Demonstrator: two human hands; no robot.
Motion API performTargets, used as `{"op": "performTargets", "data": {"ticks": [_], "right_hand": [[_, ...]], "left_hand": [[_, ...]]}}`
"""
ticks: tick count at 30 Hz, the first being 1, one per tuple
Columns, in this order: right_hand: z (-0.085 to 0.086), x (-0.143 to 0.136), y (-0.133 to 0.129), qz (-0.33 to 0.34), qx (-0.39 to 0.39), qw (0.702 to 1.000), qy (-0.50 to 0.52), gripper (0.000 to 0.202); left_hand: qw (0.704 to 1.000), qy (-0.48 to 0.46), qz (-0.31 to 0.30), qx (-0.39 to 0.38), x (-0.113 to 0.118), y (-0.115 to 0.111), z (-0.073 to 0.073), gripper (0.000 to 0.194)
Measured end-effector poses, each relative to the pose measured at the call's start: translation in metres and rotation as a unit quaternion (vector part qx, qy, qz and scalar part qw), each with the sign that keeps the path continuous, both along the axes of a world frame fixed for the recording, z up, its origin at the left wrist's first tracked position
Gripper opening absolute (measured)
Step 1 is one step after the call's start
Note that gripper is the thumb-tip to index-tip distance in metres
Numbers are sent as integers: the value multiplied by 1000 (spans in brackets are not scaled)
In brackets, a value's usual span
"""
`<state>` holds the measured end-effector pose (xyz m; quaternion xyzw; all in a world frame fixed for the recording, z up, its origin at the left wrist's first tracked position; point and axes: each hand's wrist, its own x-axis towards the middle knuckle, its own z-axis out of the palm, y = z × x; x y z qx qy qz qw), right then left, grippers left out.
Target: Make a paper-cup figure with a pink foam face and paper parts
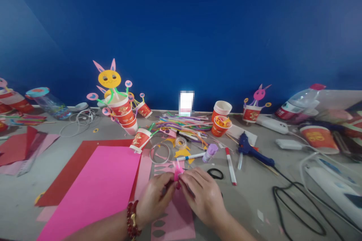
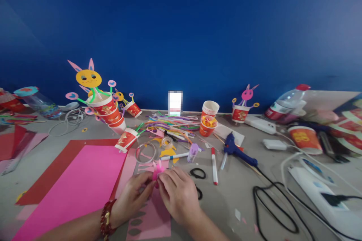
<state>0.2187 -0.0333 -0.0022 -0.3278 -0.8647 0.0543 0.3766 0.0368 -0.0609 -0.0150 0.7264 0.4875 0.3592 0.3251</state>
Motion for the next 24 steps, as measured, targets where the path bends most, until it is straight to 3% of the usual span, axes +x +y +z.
{"op": "performTargets", "data": {"ticks": [24], "right_hand": [[-1,-1,-2,-7,-15,1000,-8,16]], "left_hand": [[1000,13,-3,-1,1,0,3,16]]}}
